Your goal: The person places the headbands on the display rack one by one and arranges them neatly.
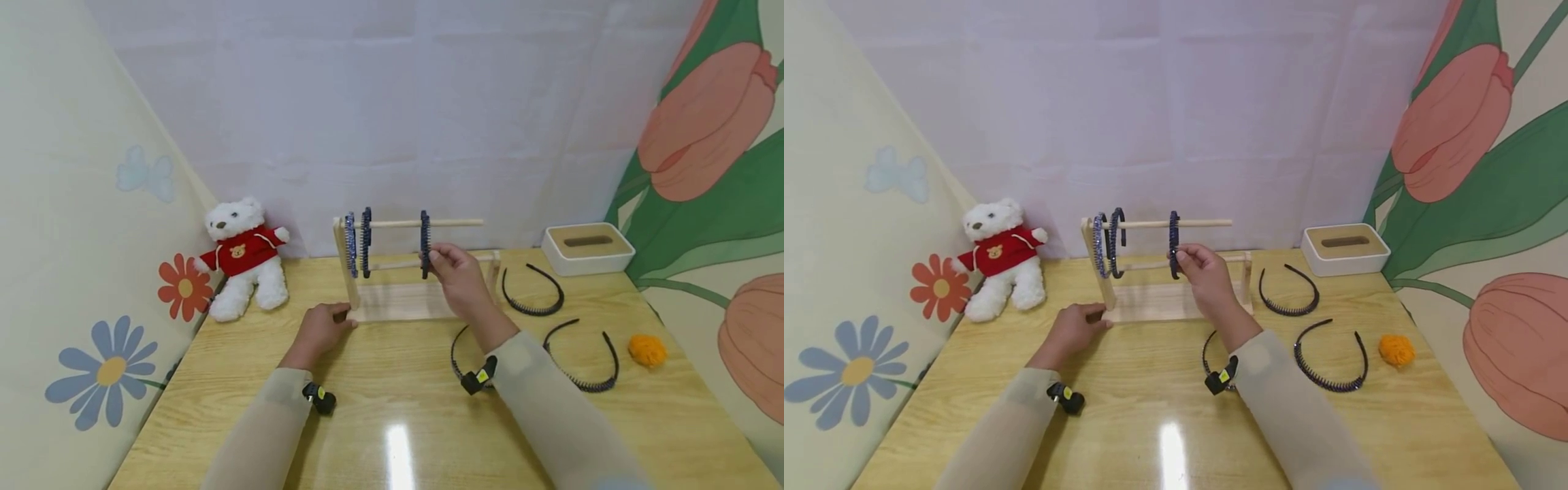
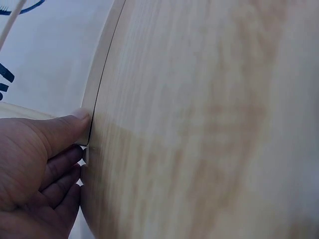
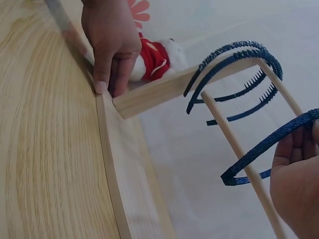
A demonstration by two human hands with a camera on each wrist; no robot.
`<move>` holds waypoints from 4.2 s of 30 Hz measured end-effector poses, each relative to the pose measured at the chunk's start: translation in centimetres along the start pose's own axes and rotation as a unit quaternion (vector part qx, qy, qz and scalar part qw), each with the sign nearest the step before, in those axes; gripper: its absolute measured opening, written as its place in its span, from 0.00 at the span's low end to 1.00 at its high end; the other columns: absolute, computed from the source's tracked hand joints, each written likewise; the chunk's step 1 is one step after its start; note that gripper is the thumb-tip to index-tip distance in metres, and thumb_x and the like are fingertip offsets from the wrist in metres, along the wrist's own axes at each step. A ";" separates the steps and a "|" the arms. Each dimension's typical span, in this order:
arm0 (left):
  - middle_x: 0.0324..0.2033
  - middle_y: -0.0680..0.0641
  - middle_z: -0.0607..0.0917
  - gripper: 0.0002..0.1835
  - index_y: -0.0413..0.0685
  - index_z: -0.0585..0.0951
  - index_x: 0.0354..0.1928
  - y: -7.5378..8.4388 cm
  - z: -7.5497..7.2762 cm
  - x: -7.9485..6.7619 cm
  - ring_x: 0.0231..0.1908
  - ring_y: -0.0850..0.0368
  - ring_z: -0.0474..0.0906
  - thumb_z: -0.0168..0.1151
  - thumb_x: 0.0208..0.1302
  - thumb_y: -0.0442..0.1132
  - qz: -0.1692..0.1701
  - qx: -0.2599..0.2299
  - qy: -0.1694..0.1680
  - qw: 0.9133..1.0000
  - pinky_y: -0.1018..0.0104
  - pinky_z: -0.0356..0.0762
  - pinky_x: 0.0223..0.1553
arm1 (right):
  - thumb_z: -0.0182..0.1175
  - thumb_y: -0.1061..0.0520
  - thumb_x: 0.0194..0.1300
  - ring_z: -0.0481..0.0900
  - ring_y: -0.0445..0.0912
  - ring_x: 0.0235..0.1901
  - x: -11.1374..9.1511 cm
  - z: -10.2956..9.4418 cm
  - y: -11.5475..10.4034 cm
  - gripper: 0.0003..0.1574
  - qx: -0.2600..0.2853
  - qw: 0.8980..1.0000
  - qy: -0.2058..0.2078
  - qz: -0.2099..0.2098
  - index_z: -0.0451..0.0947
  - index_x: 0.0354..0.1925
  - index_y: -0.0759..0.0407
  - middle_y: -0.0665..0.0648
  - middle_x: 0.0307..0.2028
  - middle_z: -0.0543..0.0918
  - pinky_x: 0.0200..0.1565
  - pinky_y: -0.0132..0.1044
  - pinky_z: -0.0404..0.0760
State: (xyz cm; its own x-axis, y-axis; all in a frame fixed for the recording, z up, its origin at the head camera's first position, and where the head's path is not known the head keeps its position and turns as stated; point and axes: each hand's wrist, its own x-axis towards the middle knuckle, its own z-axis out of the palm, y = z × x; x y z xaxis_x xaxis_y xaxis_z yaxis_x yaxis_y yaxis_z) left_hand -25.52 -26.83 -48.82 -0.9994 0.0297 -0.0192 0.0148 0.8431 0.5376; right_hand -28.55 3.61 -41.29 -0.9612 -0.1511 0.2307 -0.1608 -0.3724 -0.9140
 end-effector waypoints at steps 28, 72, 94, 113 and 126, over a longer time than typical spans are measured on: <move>0.62 0.35 0.88 0.26 0.41 0.85 0.69 -0.2 0.2 -0.1 0.65 0.35 0.84 0.74 0.74 0.43 0.021 0.001 0.019 1.000 0.39 0.83 0.66 | 0.59 0.62 0.83 0.88 0.44 0.50 1.7 5.9 1.6 0.15 -0.038 0.998 -0.017 0.038 0.83 0.59 0.71 0.71 0.59 0.88 0.62 0.38 0.88; 0.66 0.36 0.86 0.27 0.43 0.83 0.72 -0.4 0.1 0.1 0.70 0.35 0.80 0.72 0.76 0.44 0.009 0.002 0.012 1.000 0.38 0.79 0.70 | 0.63 0.49 0.83 0.88 0.51 0.56 -1.2 -3.7 -1.0 0.21 -0.260 0.958 -0.112 0.035 0.85 0.63 0.60 0.59 0.57 0.90 0.65 0.50 0.86; 0.70 0.35 0.83 0.27 0.43 0.82 0.72 -0.1 -0.1 0.3 0.73 0.32 0.76 0.70 0.77 0.44 0.008 0.011 0.006 1.000 0.37 0.75 0.74 | 0.81 0.65 0.57 0.85 0.43 0.46 -10.4 -15.2 -2.1 0.15 -0.597 0.698 -0.387 -0.079 0.94 0.42 0.49 0.43 0.42 0.92 0.53 0.43 0.87; 0.69 0.34 0.83 0.26 0.42 0.83 0.72 -0.2 0.3 0.0 0.72 0.32 0.76 0.70 0.77 0.43 0.001 0.005 0.004 1.000 0.37 0.75 0.74 | 0.66 0.57 0.80 0.84 0.38 0.39 -10.2 -12.7 -1.4 0.07 -0.259 0.929 -0.253 0.081 0.90 0.46 0.57 0.46 0.39 0.90 0.44 0.32 0.86; 0.68 0.35 0.84 0.25 0.42 0.83 0.71 -0.1 0.0 0.0 0.72 0.34 0.77 0.71 0.77 0.43 0.001 -0.003 0.011 1.000 0.37 0.76 0.72 | 0.38 0.65 0.90 0.89 0.45 0.42 -8.3 -14.3 -4.7 0.29 0.272 0.939 -0.191 0.086 0.89 0.50 0.63 0.58 0.43 0.92 0.49 0.32 0.90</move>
State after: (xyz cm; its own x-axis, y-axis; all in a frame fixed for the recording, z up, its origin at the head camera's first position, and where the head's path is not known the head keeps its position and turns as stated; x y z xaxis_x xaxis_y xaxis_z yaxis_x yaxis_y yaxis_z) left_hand -25.55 -26.87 -48.86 -0.9998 0.0196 0.0000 0.0164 0.8402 0.5420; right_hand -23.02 19.67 -43.71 -0.7953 -0.5307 0.2930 0.2276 -0.7094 -0.6670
